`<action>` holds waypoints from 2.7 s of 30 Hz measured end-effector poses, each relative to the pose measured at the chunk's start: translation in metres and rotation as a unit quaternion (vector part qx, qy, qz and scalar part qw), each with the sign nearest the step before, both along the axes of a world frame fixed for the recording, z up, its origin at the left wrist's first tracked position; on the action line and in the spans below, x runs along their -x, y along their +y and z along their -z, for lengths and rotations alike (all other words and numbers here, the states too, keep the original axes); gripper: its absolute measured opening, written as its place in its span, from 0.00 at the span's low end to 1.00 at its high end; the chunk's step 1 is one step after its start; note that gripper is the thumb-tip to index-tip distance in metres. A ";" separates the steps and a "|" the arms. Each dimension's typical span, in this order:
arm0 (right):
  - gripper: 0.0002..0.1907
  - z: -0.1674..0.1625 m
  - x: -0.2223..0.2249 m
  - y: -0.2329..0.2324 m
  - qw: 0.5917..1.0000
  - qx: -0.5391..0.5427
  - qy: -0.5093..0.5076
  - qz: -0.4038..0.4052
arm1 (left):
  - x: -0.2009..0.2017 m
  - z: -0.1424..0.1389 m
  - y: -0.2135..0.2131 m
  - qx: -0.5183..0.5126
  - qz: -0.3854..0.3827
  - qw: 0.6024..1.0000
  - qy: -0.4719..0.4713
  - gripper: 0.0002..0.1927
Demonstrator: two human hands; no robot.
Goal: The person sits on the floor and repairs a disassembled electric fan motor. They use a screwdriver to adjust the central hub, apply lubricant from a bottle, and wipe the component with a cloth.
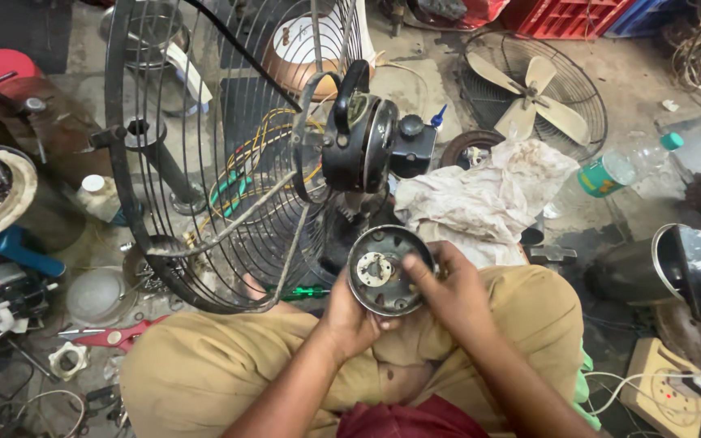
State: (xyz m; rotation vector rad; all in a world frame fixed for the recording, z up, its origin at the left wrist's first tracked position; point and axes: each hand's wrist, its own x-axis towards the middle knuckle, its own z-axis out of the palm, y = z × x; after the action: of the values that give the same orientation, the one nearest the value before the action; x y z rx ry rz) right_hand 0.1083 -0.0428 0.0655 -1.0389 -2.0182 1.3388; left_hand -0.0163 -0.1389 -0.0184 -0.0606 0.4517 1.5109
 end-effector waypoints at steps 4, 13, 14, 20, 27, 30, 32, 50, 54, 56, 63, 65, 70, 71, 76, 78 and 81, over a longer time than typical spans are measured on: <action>0.30 -0.025 0.001 -0.017 0.909 -0.404 -0.106 0.004 | 0.001 0.018 0.004 0.021 -0.004 1.000 -0.020 0.33; 0.21 -0.018 0.019 -0.013 0.942 -0.259 -0.188 -0.105 | -0.007 0.038 0.007 -0.055 -0.038 0.998 -0.011 0.24; 0.18 -0.015 0.015 -0.008 0.962 -0.184 -0.176 -0.094 | -0.006 0.039 0.007 -0.035 -0.032 0.999 -0.021 0.24; 0.09 -0.021 -0.040 0.012 0.957 -0.291 -0.016 -0.001 | -0.011 0.037 0.019 -0.070 -0.062 0.990 -0.104 0.19; 0.22 0.004 -0.040 -0.043 0.896 -0.419 -0.028 -0.146 | -0.034 0.034 0.024 0.082 -0.057 0.985 -0.137 0.17; 0.23 0.028 -0.045 -0.044 0.906 -0.389 -0.005 -0.167 | -0.034 0.050 0.015 0.156 -0.024 0.987 -0.011 0.16; 0.19 0.047 -0.059 -0.037 0.939 -0.324 0.014 -0.116 | -0.028 0.065 0.013 0.089 0.001 0.996 -0.027 0.16; 0.38 0.005 0.074 0.213 0.918 -0.339 -0.201 0.046 | -0.002 0.090 0.050 0.164 0.102 0.981 0.028 0.18; 0.42 0.021 0.114 0.252 0.848 -0.385 -0.365 0.004 | 0.000 0.093 0.047 0.190 0.098 0.976 0.042 0.19; 0.43 0.030 0.129 0.263 0.851 -0.339 -0.400 -0.007 | 0.000 0.093 0.041 0.207 0.096 0.973 0.046 0.19; 0.28 0.052 0.140 0.276 0.933 -0.250 -0.252 0.054 | -0.004 0.085 0.024 0.233 0.103 0.965 0.058 0.20; 0.26 0.046 0.125 0.281 0.954 -0.270 -0.110 0.069 | -0.007 0.082 0.025 0.223 0.107 0.967 0.060 0.21; 0.20 -0.013 0.034 0.265 0.965 0.156 0.171 0.126 | -0.007 0.068 0.043 0.099 0.121 0.988 0.001 0.22; 0.20 -0.025 0.013 0.252 0.967 0.174 0.165 0.081 | -0.007 0.062 0.045 0.039 0.118 0.992 -0.020 0.22; 0.30 -0.058 -0.094 0.144 0.998 0.012 0.063 0.009 | -0.008 0.027 0.052 0.073 0.098 0.992 0.015 0.21; 0.30 -0.049 -0.109 0.108 0.973 0.110 0.200 0.031 | -0.009 0.016 0.051 0.083 0.091 0.992 0.030 0.19; 0.31 -0.040 -0.112 0.072 0.968 0.121 0.215 0.052 | -0.011 0.009 0.048 0.023 0.085 0.996 0.014 0.16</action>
State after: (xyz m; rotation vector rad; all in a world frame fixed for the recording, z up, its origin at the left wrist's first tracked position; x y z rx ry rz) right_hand 0.2204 0.0289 0.1052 -0.8482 -1.4902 1.6197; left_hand -0.0050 -0.0907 -0.0275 -0.0362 0.5013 1.3358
